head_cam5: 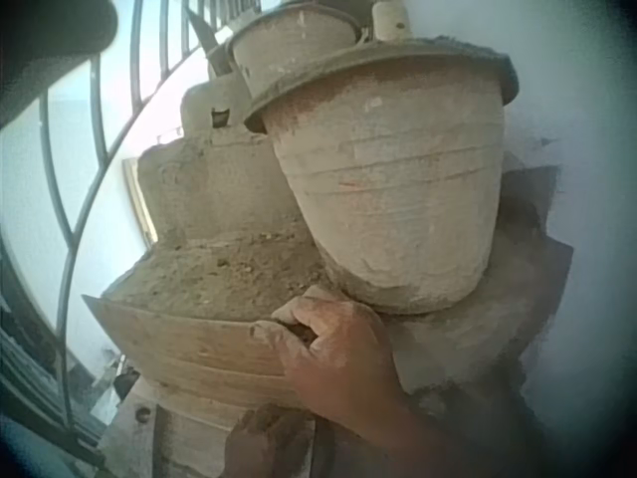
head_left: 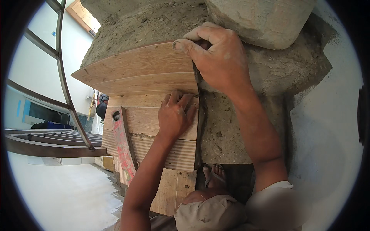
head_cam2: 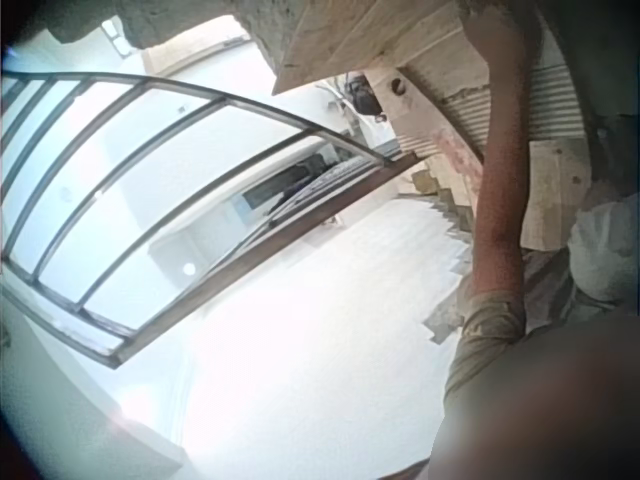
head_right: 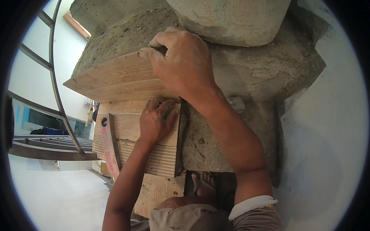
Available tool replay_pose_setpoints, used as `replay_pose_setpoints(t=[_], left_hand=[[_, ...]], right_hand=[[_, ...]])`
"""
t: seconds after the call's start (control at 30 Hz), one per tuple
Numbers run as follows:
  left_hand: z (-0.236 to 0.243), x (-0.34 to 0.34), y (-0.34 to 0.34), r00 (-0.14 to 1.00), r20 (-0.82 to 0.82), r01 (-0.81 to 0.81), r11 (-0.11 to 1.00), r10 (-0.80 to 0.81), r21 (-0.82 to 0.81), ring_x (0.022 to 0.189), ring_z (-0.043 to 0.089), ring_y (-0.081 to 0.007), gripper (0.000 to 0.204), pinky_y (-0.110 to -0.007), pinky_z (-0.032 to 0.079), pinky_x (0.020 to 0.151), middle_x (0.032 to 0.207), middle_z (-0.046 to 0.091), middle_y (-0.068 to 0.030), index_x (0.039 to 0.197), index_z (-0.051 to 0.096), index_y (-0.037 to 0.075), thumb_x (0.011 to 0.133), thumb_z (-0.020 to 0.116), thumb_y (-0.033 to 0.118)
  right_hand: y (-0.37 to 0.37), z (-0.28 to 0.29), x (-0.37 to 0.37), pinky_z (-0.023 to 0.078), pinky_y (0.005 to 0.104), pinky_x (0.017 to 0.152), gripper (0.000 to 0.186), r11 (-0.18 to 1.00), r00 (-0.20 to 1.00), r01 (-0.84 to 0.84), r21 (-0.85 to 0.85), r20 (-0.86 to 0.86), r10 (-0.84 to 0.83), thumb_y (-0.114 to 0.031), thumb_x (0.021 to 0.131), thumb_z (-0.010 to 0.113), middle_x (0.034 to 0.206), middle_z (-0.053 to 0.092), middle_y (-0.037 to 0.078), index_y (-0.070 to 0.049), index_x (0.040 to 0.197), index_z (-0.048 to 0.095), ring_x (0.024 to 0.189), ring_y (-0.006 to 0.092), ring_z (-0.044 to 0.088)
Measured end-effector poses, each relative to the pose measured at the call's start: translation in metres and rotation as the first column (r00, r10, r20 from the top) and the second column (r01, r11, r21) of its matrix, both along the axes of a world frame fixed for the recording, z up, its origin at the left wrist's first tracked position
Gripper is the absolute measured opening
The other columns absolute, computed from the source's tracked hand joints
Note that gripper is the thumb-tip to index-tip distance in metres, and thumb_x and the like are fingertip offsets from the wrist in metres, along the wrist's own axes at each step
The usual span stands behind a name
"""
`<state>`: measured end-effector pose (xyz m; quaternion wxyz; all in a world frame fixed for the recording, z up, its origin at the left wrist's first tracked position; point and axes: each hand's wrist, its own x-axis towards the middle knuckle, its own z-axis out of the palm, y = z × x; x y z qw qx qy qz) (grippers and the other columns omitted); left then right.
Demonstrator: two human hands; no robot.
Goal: Apply mortar and position wood-finish tiles onto concrete stairs.
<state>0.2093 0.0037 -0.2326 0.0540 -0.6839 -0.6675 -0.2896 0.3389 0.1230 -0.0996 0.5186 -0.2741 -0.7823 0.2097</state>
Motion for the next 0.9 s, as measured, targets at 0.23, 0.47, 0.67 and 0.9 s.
replay_pose_setpoints(t=[0.23, 0.47, 0.67, 0.9], left_hand=[[-0.001, -0.003, -0.001, 1.0, 0.02, 0.009, 1.0, -0.009, 0.002, 0.093, 0.062, -0.0323, 0.027, -0.042, 0.053, 0.082, 0.103, 0.063, -0.0112, 0.109, 0.072, 0.01, 0.086, 0.076, 0.022], [0.0, 0.002, 0.002, 0.999, -0.049, 0.02, 1.0, -0.021, -0.019, 0.093, 0.062, -0.0318, 0.029, -0.043, 0.052, 0.081, 0.1, 0.062, -0.0106, 0.109, 0.072, 0.01, 0.087, 0.076, 0.027], [0.002, 0.004, 0.002, 0.999, -0.034, 0.041, 0.999, -0.042, -0.028, 0.093, 0.062, -0.0319, 0.03, -0.044, 0.052, 0.081, 0.1, 0.062, -0.0106, 0.109, 0.072, 0.009, 0.087, 0.076, 0.03], [0.003, 0.007, 0.001, 0.998, -0.051, 0.04, 0.999, -0.041, -0.015, 0.096, 0.062, -0.0327, 0.034, -0.044, 0.052, 0.083, 0.104, 0.062, -0.0112, 0.111, 0.071, 0.008, 0.086, 0.076, 0.031]], right_hand=[[-0.001, 0.0, -0.002, 0.048, 0.0333, 0.063, 0.026, 1.0, 1.0, -0.005, -0.005, 0.001, 0.005, -0.026, 0.085, 0.081, 0.079, 0.068, 0.009, -0.001, 0.091, 0.077, 0.067, 0.0175, 0.061], [0.0, -0.002, -0.002, 0.048, 0.0328, 0.063, 0.024, 1.0, 1.0, 0.003, 0.004, -0.005, -0.003, -0.024, 0.085, 0.081, 0.078, 0.068, 0.01, -0.001, 0.091, 0.077, 0.066, 0.0176, 0.061], [0.0, -0.001, -0.002, 0.048, 0.0328, 0.062, 0.025, 1.0, 1.0, 0.001, -0.016, -0.02, -0.001, -0.024, 0.085, 0.081, 0.078, 0.068, 0.01, 0.0, 0.09, 0.076, 0.065, 0.0168, 0.061], [0.001, -0.002, -0.002, 0.049, 0.0327, 0.063, 0.025, 1.0, 0.999, -0.013, -0.014, -0.03, 0.013, -0.024, 0.085, 0.08, 0.078, 0.069, 0.01, 0.0, 0.089, 0.076, 0.066, 0.0169, 0.062]])
